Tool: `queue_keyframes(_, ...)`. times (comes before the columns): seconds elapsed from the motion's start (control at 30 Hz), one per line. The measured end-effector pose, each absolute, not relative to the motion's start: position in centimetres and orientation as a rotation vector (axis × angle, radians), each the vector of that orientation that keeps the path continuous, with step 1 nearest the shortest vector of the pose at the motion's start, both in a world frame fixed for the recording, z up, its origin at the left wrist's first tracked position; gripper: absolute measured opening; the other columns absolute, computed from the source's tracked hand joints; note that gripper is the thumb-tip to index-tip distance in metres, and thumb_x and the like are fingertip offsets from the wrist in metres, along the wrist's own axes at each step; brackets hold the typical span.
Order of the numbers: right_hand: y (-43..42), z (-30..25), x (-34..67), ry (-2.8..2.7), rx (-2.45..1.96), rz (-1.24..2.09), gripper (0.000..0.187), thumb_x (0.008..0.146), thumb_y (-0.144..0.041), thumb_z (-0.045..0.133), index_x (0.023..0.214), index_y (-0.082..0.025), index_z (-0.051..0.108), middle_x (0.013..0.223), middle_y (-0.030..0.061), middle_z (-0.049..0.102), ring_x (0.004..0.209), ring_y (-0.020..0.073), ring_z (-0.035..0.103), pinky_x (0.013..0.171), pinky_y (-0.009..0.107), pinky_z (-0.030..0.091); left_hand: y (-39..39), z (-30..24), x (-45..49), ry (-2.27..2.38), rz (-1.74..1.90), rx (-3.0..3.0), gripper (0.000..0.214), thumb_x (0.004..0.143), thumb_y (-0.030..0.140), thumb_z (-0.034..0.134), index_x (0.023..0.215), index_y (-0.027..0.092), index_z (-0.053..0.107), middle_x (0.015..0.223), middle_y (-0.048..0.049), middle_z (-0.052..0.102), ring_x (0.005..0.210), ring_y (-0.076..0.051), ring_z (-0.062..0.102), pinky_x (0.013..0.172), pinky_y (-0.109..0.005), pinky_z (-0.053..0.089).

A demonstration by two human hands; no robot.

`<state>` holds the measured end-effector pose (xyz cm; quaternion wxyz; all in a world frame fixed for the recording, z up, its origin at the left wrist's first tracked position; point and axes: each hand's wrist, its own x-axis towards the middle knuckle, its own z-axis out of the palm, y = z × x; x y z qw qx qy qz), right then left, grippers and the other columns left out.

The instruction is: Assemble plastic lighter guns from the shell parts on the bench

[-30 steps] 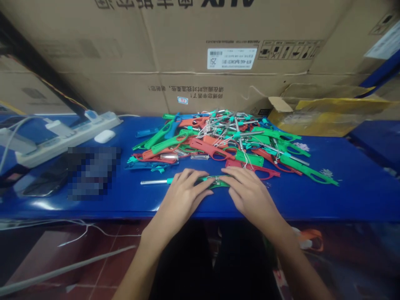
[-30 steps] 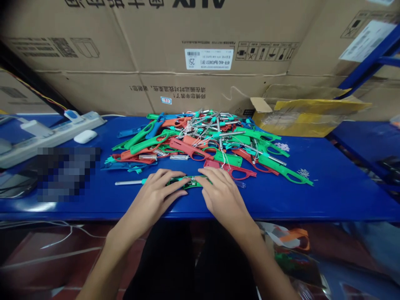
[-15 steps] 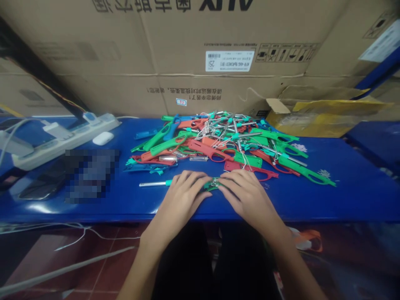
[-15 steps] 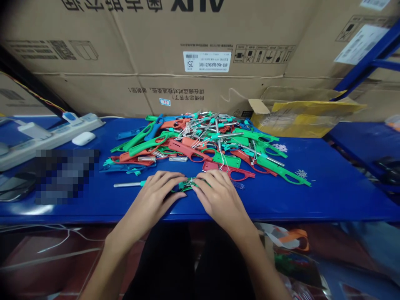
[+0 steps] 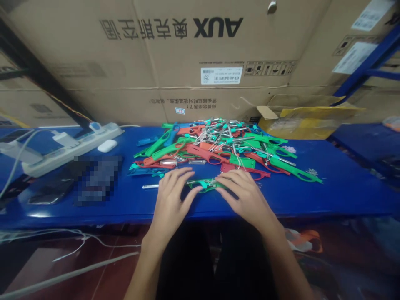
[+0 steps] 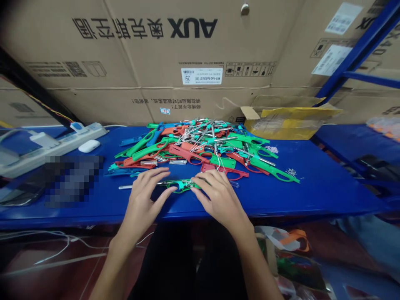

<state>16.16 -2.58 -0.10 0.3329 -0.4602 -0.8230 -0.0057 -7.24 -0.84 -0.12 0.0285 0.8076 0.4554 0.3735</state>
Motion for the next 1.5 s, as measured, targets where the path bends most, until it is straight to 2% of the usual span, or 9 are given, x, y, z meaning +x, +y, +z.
queue_keyframes(0.2, -2.5, -0.2, 16.2, -2.306, -1.23, 0.049, 0.036, 0.1, -0.035, 0.061, 0.134, -0.026, 0.066, 0.142, 0.0097, 0.062, 0.13, 0.0284, 0.054, 0.109, 0.054, 0.047, -1.1, -0.5, -7.1, 1.444, 0.982, 2.661, 0.033, 0.099, 0.037, 0.064, 0.129, 0.023, 0.066, 0.135, -0.0085, 0.066, 0.127, -0.03, 0.054, 0.106, -0.049, 0.044)
queue_keyframes(0.53, -2.3, -0.2, 16.3, -2.324, -1.174, 0.069, 0.031, 0.099, -0.034, 0.064, 0.129, -0.027, 0.07, 0.14, 0.0103, 0.062, 0.129, 0.0274, 0.056, 0.107, 0.054, 0.05, -1.2, -0.5, -6.8, 1.445, 0.92, 2.713, 0.026, 0.1, 0.034, 0.063, 0.122, 0.024, 0.073, 0.121, -0.0077, 0.075, 0.119, -0.029, 0.06, 0.101, -0.05, 0.046)
queue_keyframes(0.73, -2.4, -0.4, 16.3, -2.095, -1.27, -0.056, 0.053, 0.1, -0.037, 0.062, 0.149, -0.024, 0.051, 0.131, 0.0126, 0.067, 0.118, 0.0282, 0.062, 0.1, 0.049, 0.052, -1.2, -0.4, -6.6, 1.449, 0.908, 2.679, 0.026, 0.099, 0.035, 0.065, 0.12, 0.023, 0.074, 0.121, -0.0073, 0.075, 0.115, -0.028, 0.062, 0.099, -0.048, 0.047)
queue_keyframes(0.8, -2.4, -0.1, 17.4, -1.835, -1.343, -0.111, 0.045, 0.101, -0.036, 0.059, 0.144, -0.023, 0.056, 0.119, 0.0114, 0.071, 0.105, 0.0261, 0.066, 0.093, 0.045, 0.054, -1.2, -0.4, -6.6, 1.455, 0.91, 2.667, 0.025, 0.099, 0.035, 0.065, 0.119, 0.023, 0.073, 0.122, -0.0073, 0.075, 0.113, -0.027, 0.063, 0.099, -0.047, 0.047)
queue_keyframes(0.87, -1.9, 0.3, 19.3, -1.668, -1.383, -0.157, 0.029, 0.102, -0.032, 0.056, 0.128, -0.022, 0.066, 0.109, 0.0098, 0.072, 0.096, 0.0244, 0.068, 0.089, 0.042, 0.054, -1.3, -0.6, -6.5, 1.463, 0.911, 2.666, 0.027, 0.099, 0.035, 0.064, 0.122, 0.022, 0.07, 0.123, -0.008, 0.074, 0.114, -0.028, 0.064, 0.1, -0.048, 0.046)
queue_keyframes(0.93, -0.9, 0.8, 21.7, -1.718, -1.432, -0.215, 0.022, 0.101, -0.033, 0.056, 0.11, -0.02, 0.072, 0.105, 0.0101, 0.073, 0.097, 0.0263, 0.067, 0.09, 0.043, 0.053, -1.3, -0.8, -6.5, 1.475, 0.915, 2.669, 0.035, 0.1, 0.036, 0.063, 0.13, 0.019, 0.064, 0.122, -0.0095, 0.074, 0.115, -0.029, 0.064, 0.101, -0.048, 0.046)
queue_keyframes(1.17, 3.5, 1.0, 25.7, -2.188, -1.656, -0.177, 0.023, 0.098, -0.032, 0.057, 0.106, -0.02, 0.075, 0.105, 0.0098, 0.076, 0.095, 0.0293, 0.067, 0.082, 0.043, 0.051, -1.3, -1.0, -6.7, 1.511, 1.007, 2.564, 0.051, 0.102, 0.04, 0.059, 0.146, 0.021, 0.044, 0.129, -0.0103, 0.07, 0.119, -0.028, 0.061, 0.104, -0.048, 0.046)
queue_keyframes(1.33, 4.2, 1.0, 26.4, -2.123, -1.723, -0.199, 0.025, 0.099, -0.031, 0.051, 0.093, -0.02, 0.074, 0.096, 0.0099, 0.075, 0.09, 0.0292, 0.066, 0.077, 0.041, 0.048, -1.3, -0.8, -6.6, 1.624, 1.083, 2.451, 0.042, 0.102, 0.035, 0.059, 0.141, 0.021, 0.048, 0.128, -0.0107, 0.069, 0.124, -0.029, 0.057, 0.105, -0.048, 0.047)
queue_keyframes(1.5, 3.9, 1.4, 27.1, -2.155, -1.733, -0.145, 0.035, 0.098, -0.051, 0.054, 0.095, -0.022, 0.073, 0.097, 0.0096, 0.073, 0.091, 0.0287, 0.065, 0.074, 0.038, 0.043, -1.3, -0.7, -6.4, 1.634, 1.041, 2.415, 0.039, 0.102, 0.035, 0.058, 0.138, 0.02, 0.052, 0.127, -0.0109, 0.068, 0.124, -0.029, 0.057, 0.105, -0.048, 0.047)
